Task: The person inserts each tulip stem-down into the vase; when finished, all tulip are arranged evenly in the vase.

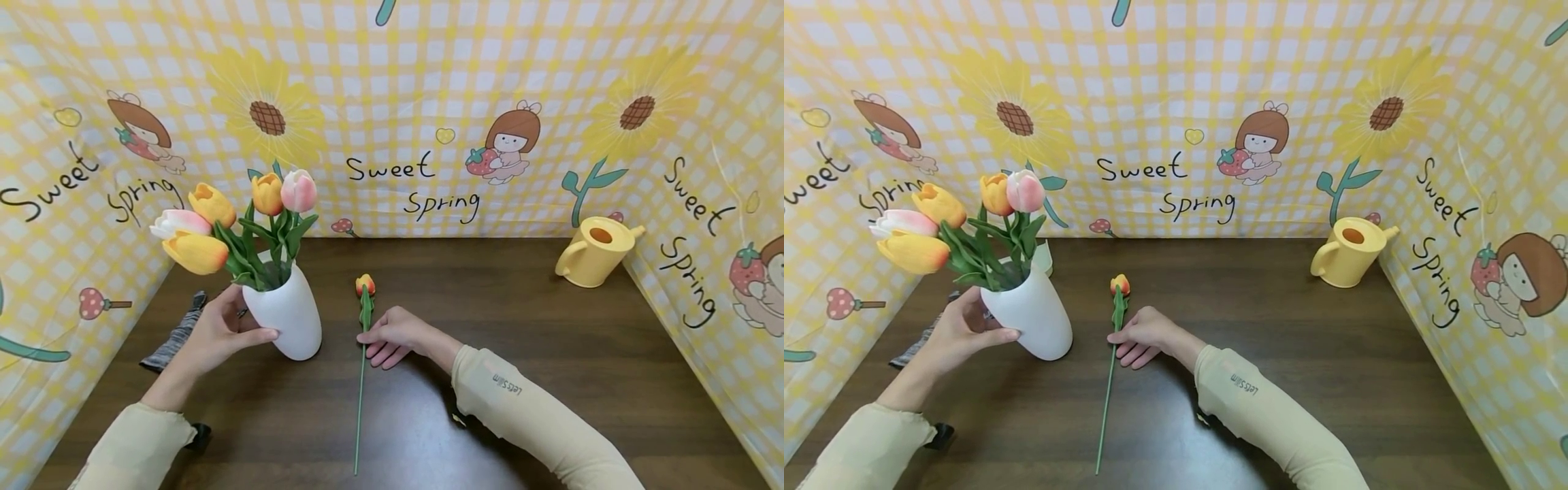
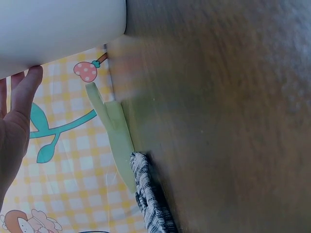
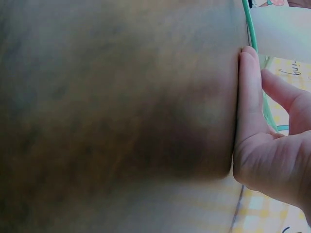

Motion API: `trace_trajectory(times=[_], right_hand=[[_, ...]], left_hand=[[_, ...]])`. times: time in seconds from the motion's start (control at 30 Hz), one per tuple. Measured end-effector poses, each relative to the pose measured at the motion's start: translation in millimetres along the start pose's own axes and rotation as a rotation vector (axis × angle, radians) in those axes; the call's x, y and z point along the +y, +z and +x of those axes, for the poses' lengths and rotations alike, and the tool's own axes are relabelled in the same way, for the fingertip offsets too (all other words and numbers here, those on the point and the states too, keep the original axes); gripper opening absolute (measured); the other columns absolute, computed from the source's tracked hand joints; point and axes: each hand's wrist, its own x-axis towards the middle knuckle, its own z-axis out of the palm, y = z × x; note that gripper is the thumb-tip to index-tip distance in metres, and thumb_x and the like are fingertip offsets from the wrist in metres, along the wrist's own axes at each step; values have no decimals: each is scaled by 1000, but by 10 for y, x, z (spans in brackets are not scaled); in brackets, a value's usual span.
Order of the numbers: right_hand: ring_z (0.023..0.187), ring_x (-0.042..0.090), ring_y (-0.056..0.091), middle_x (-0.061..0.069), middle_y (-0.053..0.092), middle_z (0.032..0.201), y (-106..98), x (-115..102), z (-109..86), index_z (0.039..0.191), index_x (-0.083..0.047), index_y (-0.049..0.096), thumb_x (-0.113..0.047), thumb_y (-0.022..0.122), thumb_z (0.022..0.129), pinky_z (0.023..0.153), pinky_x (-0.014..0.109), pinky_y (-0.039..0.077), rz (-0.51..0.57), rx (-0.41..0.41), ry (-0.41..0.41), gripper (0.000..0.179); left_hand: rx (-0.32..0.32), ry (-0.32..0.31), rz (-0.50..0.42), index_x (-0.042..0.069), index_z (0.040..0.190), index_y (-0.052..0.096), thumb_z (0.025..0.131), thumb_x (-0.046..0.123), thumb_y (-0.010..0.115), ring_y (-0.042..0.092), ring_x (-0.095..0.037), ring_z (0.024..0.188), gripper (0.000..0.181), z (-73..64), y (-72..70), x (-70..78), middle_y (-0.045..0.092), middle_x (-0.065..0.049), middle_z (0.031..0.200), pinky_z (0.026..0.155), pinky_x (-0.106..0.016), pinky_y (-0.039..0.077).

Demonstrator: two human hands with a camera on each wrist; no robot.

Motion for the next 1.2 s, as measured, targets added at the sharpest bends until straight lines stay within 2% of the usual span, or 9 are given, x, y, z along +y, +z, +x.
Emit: trace_trajectory(times=[0.67,0.97,1.2], right_hand=[[76,28,75,16,74,88,-61,39,-39,101,1,72,-16,75,93,66,42,63,79,-20,-13,20],[81,30,75,18,74,94,-180,-93,-221,117,8,67,-13,72,95,71,45,63,143,-40,-69,31],[82,30,75,20,73,100,-294,-198,-413,114,4,66,-12,73,93,74,47,62,214,-46,-112,27]], left_hand=[[7,5,33,5,147,43,75,-18,80,67,-16,108,84,9,6,-7,62,-11,127,82,-30,60],[8,10,33,4,147,44,75,-19,80,67,-17,104,83,-5,-21,-1,61,-13,123,81,-31,60],[10,9,36,4,146,45,75,-18,80,67,-16,105,82,2,-15,-17,62,-13,122,81,-30,60]])
